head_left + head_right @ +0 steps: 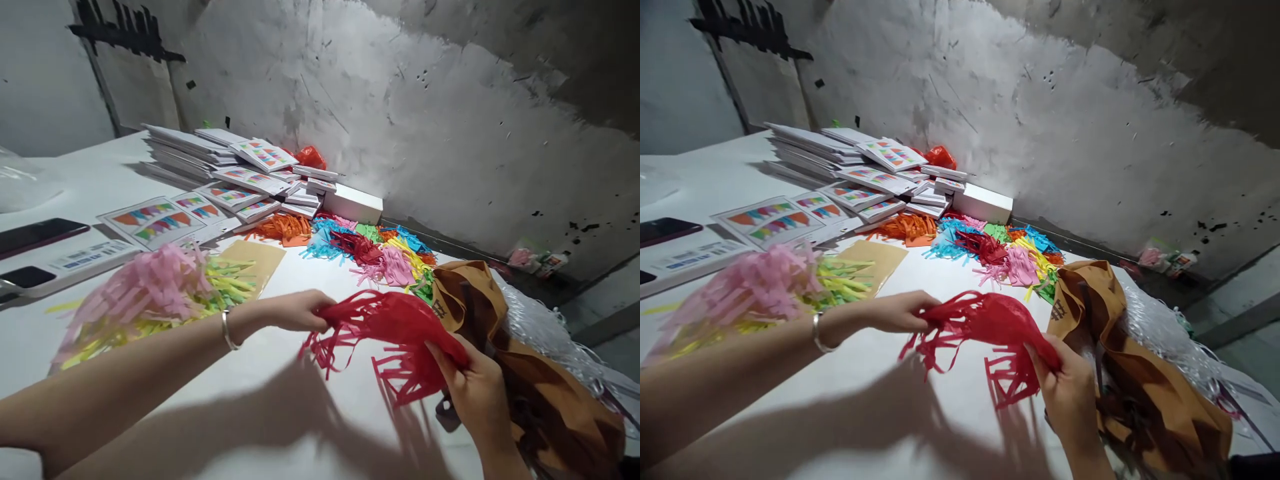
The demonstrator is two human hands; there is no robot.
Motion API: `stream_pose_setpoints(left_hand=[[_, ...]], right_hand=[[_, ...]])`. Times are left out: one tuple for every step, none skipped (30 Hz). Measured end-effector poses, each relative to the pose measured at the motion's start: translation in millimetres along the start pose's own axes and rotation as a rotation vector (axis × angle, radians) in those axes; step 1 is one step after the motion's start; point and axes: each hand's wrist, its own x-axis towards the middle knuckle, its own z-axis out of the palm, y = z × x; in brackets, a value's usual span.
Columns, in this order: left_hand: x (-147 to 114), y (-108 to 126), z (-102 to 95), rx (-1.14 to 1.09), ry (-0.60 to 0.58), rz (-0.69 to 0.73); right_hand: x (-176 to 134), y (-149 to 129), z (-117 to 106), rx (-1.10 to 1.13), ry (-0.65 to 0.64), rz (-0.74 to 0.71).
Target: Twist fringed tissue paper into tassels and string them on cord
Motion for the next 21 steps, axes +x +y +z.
stream_pose_setpoints(left_hand=[[-6,3,-8.0,0.023,0.059,0.026],[-14,4,-15.5,0.07,0.125,0.059],[-23,3,-22.0,0.148,0.189,0.098],[-35,-3,-26.8,0.252,0.246,0.137],[-48,-11,-29.3,0.371,0.292,0.167],[-63,-21,-28.7,0.491,0.327,0.181],[-77,-32,-24.7,0.595,0.343,0.173],[-91,-42,-17.1,0.664,0.345,0.142],[-103,-49,-6.1,0.711,0.338,0.102],[-113,-53,7.6,0.743,0.304,0.068],[-119,-52,23.5,0.762,0.257,0.051],[-122,-48,40.3,0.767,0.192,0.052],[-121,-43,57.2,0.754,0.125,0.101],[-118,-36,73.2,0.727,0.073,0.167],[-112,-30,87.5,0.699,0.014,0.23],[-106,-26,99.6,0.686,0.0,0.27],[-100,-24,109.3,0.686,0.002,0.296],[-94,-24,116.6,0.697,0.019,0.304],[-90,-27,121.8,0.711,0.046,0.3],[-88,-30,125.3,0.724,0.065,0.295],[-86,-34,127.5,0.727,0.08,0.29]], right_hand=[[-4,-3,-1,-0.06,0.043,-0.161],[-10,-6,1,-0.113,0.05,-0.331],[-17,-9,6,-0.176,0.029,-0.498],[-25,-11,14,-0.249,-0.014,-0.642],[-33,-11,25,-0.323,-0.065,-0.75],[-42,-11,38,-0.393,-0.107,-0.827],[-50,-9,51,-0.45,-0.154,-0.869],[-58,-7,64,-0.481,-0.187,-0.889],[-66,-4,76,-0.49,-0.216,-0.885],[-72,-1,85,-0.484,-0.24,-0.863],[-78,1,92,-0.472,-0.265,-0.836],[-82,2,96,-0.449,-0.292,-0.801],[-85,2,98,-0.421,-0.32,-0.762],[-86,0,98,-0.398,-0.357,-0.723],[-87,-3,97,-0.385,-0.404,-0.682],[-87,-6,95,-0.381,-0.444,-0.645],[-87,-8,92,-0.391,-0.474,-0.607],[-88,-9,87,-0.413,-0.485,-0.56],[-91,-8,82,-0.446,-0.478,-0.506],[-96,-2,73,-0.496,-0.455,-0.449],[-104,7,63,-0.562,-0.425,-0.405]])
